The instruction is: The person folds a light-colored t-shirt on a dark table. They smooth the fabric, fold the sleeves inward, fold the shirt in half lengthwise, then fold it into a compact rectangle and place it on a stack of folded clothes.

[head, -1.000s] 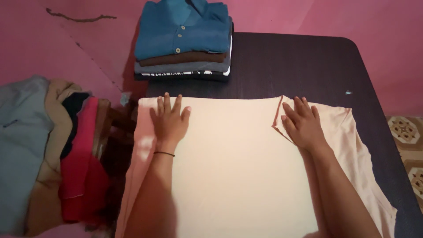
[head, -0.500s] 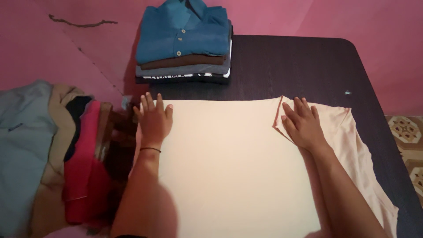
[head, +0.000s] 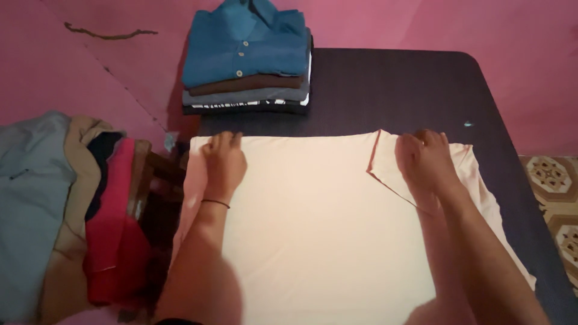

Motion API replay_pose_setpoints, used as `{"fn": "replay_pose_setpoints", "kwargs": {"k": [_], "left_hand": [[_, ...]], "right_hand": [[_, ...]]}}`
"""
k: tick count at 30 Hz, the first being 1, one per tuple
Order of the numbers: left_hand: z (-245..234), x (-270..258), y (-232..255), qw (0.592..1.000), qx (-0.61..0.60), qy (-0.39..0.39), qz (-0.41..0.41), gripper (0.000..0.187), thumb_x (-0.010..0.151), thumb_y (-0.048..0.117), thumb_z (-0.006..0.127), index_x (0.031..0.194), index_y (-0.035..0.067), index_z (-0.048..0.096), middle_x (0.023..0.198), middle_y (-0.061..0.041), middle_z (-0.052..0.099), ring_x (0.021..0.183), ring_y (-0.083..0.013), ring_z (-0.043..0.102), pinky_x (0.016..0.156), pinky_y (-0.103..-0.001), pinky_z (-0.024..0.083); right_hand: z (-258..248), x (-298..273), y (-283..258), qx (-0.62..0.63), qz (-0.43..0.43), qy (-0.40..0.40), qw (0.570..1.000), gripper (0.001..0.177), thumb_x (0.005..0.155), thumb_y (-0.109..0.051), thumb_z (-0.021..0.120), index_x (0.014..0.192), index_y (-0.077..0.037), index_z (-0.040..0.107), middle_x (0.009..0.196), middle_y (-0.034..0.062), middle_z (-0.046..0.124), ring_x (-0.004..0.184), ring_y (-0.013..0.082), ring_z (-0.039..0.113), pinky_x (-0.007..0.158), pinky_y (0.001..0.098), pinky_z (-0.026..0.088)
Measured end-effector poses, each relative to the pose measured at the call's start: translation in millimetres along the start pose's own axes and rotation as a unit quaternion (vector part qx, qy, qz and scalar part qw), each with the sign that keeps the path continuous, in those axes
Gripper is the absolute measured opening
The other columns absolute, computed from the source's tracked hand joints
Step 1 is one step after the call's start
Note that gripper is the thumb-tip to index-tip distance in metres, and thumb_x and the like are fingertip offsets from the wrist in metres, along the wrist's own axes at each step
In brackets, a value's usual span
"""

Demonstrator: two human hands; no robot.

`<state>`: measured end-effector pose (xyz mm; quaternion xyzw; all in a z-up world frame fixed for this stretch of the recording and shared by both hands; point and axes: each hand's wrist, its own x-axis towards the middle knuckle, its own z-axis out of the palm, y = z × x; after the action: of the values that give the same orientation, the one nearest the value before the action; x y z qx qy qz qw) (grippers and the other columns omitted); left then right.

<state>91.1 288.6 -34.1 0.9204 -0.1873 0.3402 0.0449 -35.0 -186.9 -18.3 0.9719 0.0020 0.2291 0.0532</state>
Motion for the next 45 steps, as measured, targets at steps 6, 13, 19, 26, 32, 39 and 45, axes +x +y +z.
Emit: {"fn": "replay_pose_setpoints", "kwargs": {"k": [6,13,19,26,32,39,45], "left_hand": [[11.5,2.5,-25.4,0.993,0.008,0.118,0.006,0.016,0.065,0.019,0.072,0.08,0.019,0.066,0.086,-0.001,0.052,0.078,-0.0227,0.058,0.071,-0.041,0.047],[-50.1,13.4,-18.7,0.986,-0.082,0.144,0.026,0.015,0.068,0.016,0.067,0.08,0.017,0.058,0.091,-0.003,0.055,0.083,-0.0262,0.062,0.078,-0.04,0.049],[-121.9,-6.9,-12.6,0.965,-0.252,0.014,-0.074,0.007,0.078,-0.002,0.059,0.085,0.001,0.062,0.124,-0.012,0.073,0.116,-0.0346,0.067,0.089,-0.038,0.052],[-161.0,-48.3,-16.1,0.95,-0.31,-0.017,-0.017,0.013,0.081,0.0,0.067,0.089,0.004,0.059,0.096,-0.009,0.068,0.087,-0.0287,0.063,0.075,-0.036,0.05],[-152.4,-74.7,-26.9,0.966,-0.254,-0.008,0.056,0.011,0.075,0.001,0.068,0.086,0.004,0.064,0.088,-0.008,0.062,0.083,-0.029,0.056,0.076,-0.038,0.046],[-152.8,-93.4,-31.8,0.993,-0.089,-0.02,0.069,0.009,0.075,0.016,0.07,0.081,0.014,0.064,0.093,0.0,0.063,0.099,-0.0261,0.054,0.093,-0.047,0.034],[-155.6,-93.7,-34.2,0.982,-0.138,-0.024,0.126,0.021,0.069,0.005,0.066,0.084,0.013,0.054,0.1,-0.003,0.062,0.114,-0.0246,0.06,0.098,-0.042,0.038]], "right_hand": [[-18.4,-2.3,12.5,-0.056,-0.009,-0.019,0.998,0.027,0.081,-0.035,0.071,0.101,-0.018,0.078,0.096,0.0105,0.065,0.101,0.0341,0.064,0.094,0.051,0.052],[-15.7,-2.3,40.7,-0.016,0.019,-0.037,0.999,0.03,0.085,-0.038,0.071,0.099,-0.012,0.073,0.105,0.0125,0.065,0.11,0.0367,0.063,0.099,0.0559,0.052],[-95.7,-20.1,21.4,0.099,0.003,-0.052,0.994,0.015,0.08,-0.015,0.077,0.09,-0.006,0.071,0.119,0.0137,0.07,0.129,0.0313,0.06,0.115,0.0494,0.037],[-125.5,-61.5,8.4,0.104,-0.027,-0.049,0.993,0.013,0.08,-0.011,0.075,0.092,-0.011,0.071,0.095,0.0033,0.071,0.107,0.0237,0.064,0.122,0.0462,0.034],[-133.7,-85.6,-5.4,0.024,-0.037,-0.063,0.997,0.02,0.079,-0.019,0.08,0.097,-0.016,0.073,0.099,-0.0004,0.074,0.116,0.0208,0.064,0.125,0.0485,0.032],[-128.9,-102.8,5.4,-0.095,-0.027,-0.093,0.991,0.032,0.078,-0.044,0.078,0.107,-0.031,0.077,0.12,-0.0057,0.075,0.135,0.0198,0.056,0.125,0.0598,0.023],[-109.7,-119.5,34.5,-0.127,-0.033,-0.069,0.989,0.05,0.071,-0.052,0.081,0.115,-0.029,0.077,0.122,-0.0027,0.073,0.136,0.0238,0.059,0.126,0.0614,0.028]]}}
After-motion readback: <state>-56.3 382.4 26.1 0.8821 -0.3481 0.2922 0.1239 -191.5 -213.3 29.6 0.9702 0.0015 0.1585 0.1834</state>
